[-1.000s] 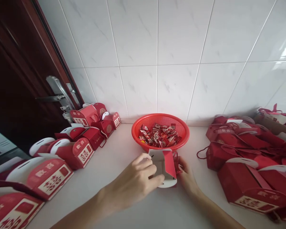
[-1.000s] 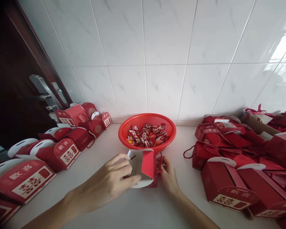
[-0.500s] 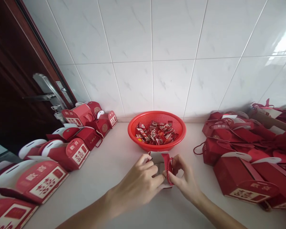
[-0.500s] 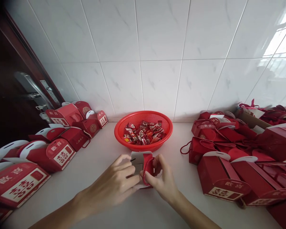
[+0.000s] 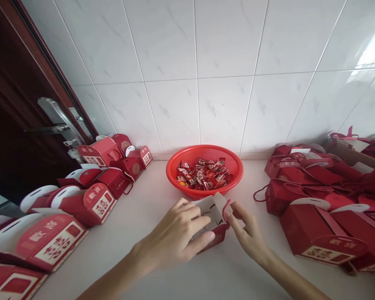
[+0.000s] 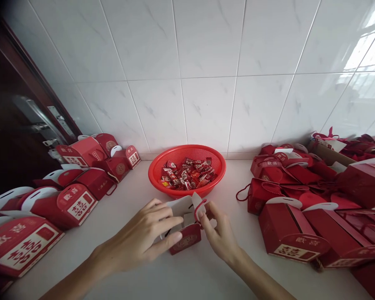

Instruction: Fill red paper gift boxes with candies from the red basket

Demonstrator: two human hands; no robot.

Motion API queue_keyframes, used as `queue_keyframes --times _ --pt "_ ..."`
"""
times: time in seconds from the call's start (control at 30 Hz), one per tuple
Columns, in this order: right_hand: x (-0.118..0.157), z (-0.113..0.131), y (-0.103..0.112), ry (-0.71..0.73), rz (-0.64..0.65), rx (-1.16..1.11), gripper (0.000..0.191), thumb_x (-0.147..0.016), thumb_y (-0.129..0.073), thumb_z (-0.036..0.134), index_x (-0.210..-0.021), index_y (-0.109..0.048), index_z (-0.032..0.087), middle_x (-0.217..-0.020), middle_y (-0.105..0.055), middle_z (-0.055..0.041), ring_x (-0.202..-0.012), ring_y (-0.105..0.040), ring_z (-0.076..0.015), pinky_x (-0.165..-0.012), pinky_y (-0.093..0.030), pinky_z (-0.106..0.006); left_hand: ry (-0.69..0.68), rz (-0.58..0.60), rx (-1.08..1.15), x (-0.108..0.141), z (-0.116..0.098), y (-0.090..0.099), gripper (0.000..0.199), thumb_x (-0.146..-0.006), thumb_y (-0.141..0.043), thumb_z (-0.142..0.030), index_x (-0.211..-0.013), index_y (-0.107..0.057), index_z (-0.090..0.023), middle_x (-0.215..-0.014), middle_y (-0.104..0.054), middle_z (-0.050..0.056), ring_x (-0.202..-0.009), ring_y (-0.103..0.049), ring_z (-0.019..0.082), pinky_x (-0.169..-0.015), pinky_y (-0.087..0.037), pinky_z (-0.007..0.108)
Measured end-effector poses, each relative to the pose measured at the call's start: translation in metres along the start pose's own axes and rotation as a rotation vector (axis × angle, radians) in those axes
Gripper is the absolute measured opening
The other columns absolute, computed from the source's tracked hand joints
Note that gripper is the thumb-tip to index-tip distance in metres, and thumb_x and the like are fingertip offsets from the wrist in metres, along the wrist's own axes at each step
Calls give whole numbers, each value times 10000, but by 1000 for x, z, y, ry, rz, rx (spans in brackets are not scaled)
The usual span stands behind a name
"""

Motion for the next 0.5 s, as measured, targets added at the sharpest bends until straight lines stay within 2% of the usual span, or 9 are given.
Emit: queue_keyframes --times 0.1,0.2,0.3,0.37,0.43,0.5 --pt "-2 -1 -2 -52 49 -156 377 -963 -490 493 -738 -551 196 -653 -572 5 -586 -553 -131 -574 -459 -238 122 68 35 4 6 7 373 -1023 -443 -420 -1197 -699 -212 -1011 -659 78 -964 -621 237 -881 -487 387" --pt "-2 -1 -5 -134 155 -348 376 -932 -530 485 -706 -579 189 -631 -621 -6 -561 -586 -142 -609 -498 -261 212 126 130 11 12 15 451 -1037 -394 -489 -1344 -630 -257 -1251 -642 87 -1202 -592 255 -966 -498 358" --pt "-1 -4 -9 -239 208 -476 318 -883 -574 428 -701 -633 174 -593 -638 -13 -565 -616 -164 -658 -525 -292 317 84 168 14 19 18 453 -1056 -329 -479 -1380 -594 -307 -1317 -622 61 -1202 -614 227 -955 -517 320" --pt "1 -9 -13 -300 208 -562 282 -840 -607 403 -705 -664 162 -585 -641 -19 -567 -623 -172 -643 -527 -296 341 49 134 16 23 15 440 -993 -486 -502 -1381 -581 -317 -1356 -592 70 -1143 -651 234 -886 -549 311" --pt "3 -14 -18 -343 244 -666 250 -805 -632 377 -713 -685 151 -596 -645 -27 -565 -618 -171 -609 -522 -287 317 29 76 17 26 9 580 -853 -690 -514 -1383 -568 -313 -1397 -562 95 -1116 -669 266 -823 -572 324" --pt "6 -18 -22 -369 324 -765 215 -783 -644 344 -736 -703 143 -634 -658 -37 -569 -612 -165 -586 -514 -275 284 22 30 20 28 3 737 -729 -802 -514 -1390 -552 -307 -1400 -564 116 -1075 -684 287 -769 -582 340"
Point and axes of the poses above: each hand's wrist, its own x-axis away from the middle knuckle, its own y-axis out of the back of the hand, z = x × y, the point moved 1 cm from there along -x, towards the middle knuckle
